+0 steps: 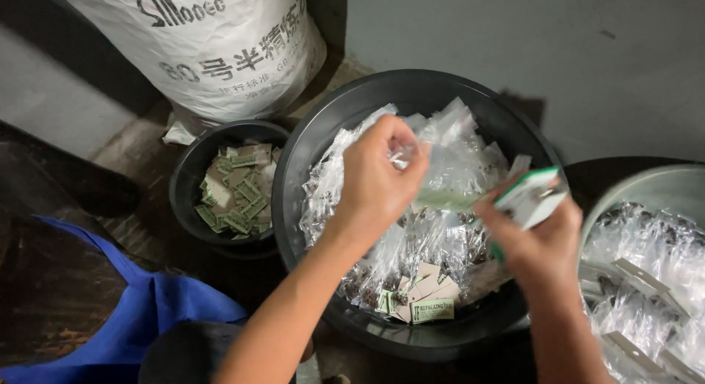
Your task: The person is manually stapling paper labels onto small plastic bags retrieved from containers on the floor.
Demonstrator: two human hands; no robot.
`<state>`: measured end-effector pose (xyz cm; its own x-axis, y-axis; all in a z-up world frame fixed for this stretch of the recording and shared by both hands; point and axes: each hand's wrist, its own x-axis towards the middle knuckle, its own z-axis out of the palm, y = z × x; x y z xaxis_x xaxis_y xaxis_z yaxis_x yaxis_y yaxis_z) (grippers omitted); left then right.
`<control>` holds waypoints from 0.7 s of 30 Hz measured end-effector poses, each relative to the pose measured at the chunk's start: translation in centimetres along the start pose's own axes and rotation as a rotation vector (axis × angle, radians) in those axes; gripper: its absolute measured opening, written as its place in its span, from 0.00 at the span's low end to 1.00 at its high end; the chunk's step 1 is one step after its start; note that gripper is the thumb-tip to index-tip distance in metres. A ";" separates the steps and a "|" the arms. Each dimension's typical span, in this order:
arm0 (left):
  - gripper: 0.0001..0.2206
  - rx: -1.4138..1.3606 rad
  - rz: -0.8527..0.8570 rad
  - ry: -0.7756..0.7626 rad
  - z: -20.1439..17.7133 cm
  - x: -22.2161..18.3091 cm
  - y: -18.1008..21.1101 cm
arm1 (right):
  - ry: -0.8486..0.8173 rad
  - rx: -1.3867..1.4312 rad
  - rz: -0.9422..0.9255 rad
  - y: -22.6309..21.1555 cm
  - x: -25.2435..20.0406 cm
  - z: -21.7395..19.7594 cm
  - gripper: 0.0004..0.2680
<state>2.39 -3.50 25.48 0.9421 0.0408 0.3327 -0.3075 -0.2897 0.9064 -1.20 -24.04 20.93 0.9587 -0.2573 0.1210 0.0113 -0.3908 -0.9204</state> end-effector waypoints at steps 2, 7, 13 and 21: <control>0.06 0.030 0.006 -0.049 0.6 -0.5 0.2 | 0.024 0.049 -0.078 -0.7 -1.6 1.6 0.09; 0.08 0.207 -0.132 -0.368 0.3 -2.9 3.4 | 0.146 0.048 -0.051 -0.1 -0.2 2.4 0.09; 0.30 0.240 0.056 -0.207 -0.8 -3.1 1.8 | 0.059 0.186 -0.106 -2.2 -1.0 0.3 0.08; 0.11 -0.019 0.280 -0.182 0.0 -2.5 1.4 | -0.067 -0.011 -0.051 -1.1 -0.8 -0.6 0.10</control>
<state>-0.37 -4.05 25.90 0.8285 -0.2096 0.5193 -0.5588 -0.2476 0.7915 -2.12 -23.99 22.07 0.9738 -0.1778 0.1421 0.0575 -0.4118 -0.9095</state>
